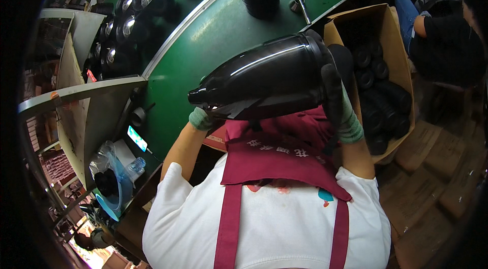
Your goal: The person picks up black kettles from a conveyor belt, wipes them with a cloth, and attaches lids. The person handles each kettle individually, placing the finished units back on the belt.
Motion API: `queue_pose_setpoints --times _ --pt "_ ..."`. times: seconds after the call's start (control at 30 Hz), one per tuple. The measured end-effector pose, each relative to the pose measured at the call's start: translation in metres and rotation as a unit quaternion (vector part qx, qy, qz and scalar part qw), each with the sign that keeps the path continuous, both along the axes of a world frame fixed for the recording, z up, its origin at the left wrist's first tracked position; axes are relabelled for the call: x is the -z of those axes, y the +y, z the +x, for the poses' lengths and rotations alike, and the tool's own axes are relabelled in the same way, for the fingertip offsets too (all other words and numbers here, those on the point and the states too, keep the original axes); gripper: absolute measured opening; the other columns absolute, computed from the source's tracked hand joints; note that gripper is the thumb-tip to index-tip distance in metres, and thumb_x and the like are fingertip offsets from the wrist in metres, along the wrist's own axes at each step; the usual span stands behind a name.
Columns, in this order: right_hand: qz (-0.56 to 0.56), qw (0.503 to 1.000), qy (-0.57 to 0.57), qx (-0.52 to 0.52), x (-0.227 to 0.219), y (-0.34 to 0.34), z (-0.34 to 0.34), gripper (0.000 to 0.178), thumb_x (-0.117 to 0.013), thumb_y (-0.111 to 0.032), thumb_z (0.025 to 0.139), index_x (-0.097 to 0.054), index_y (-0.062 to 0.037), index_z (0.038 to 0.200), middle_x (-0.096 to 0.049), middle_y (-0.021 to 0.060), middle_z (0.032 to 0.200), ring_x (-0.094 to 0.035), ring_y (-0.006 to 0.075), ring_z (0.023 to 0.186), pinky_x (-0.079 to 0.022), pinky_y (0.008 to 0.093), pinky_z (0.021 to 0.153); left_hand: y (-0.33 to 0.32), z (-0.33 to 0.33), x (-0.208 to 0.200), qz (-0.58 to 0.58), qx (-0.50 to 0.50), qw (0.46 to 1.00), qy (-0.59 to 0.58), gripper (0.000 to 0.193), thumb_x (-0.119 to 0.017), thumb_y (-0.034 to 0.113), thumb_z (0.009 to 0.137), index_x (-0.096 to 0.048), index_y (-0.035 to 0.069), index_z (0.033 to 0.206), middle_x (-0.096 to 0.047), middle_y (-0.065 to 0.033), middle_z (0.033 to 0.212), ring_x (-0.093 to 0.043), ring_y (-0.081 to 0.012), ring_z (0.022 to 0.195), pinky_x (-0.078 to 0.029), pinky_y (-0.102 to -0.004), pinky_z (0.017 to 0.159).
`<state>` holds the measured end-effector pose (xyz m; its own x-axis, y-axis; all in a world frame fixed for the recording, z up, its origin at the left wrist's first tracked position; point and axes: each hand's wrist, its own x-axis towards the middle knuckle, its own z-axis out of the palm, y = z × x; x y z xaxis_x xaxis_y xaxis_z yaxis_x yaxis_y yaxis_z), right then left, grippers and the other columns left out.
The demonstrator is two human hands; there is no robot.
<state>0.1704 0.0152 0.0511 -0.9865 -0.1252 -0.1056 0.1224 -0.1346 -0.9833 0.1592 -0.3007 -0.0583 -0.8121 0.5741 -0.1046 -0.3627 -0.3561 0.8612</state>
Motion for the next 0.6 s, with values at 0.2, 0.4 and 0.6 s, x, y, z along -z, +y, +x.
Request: queue_pose_setpoints --times 0.2,0.4,0.6 --pt "0.112 0.965 0.234 -0.05 0.006 -0.01 0.001 0.071 -0.053 -0.045 0.104 -0.032 -0.0041 0.158 -0.034 0.0147 0.16 -0.037 0.0251 0.145 -0.032 0.0362 0.117 0.008 0.014 0.02 0.195 0.054 0.901 -0.385 0.05 -0.061 0.013 0.099 -0.048 0.005 0.146 -0.056 -0.0138 0.143 -0.057 -0.0263 0.127 -0.049 -0.0417 0.108" --pt "0.094 0.99 0.103 0.015 0.027 0.001 0.009 0.067 -0.049 -0.044 0.106 -0.034 -0.0049 0.157 -0.031 0.0143 0.162 -0.036 0.026 0.146 -0.031 0.04 0.118 0.017 -0.015 -0.049 -0.116 -0.08 0.99 -0.015 0.057 -0.077 0.01 0.083 -0.059 0.003 0.137 -0.068 -0.0123 0.127 -0.067 -0.024 0.11 -0.054 -0.0349 0.1" --pt "0.056 0.998 -0.003 0.009 0.054 0.037 0.02 0.061 -0.044 -0.037 0.108 -0.032 -0.0043 0.158 -0.034 0.0145 0.161 -0.038 0.0267 0.145 -0.031 0.0386 0.12 -0.003 -0.002 -0.093 -0.345 -0.105 0.916 0.176 0.052 -0.075 0.012 0.073 -0.068 0.0 0.123 -0.07 -0.0203 0.118 -0.067 -0.0301 0.109 -0.051 -0.0398 0.1"
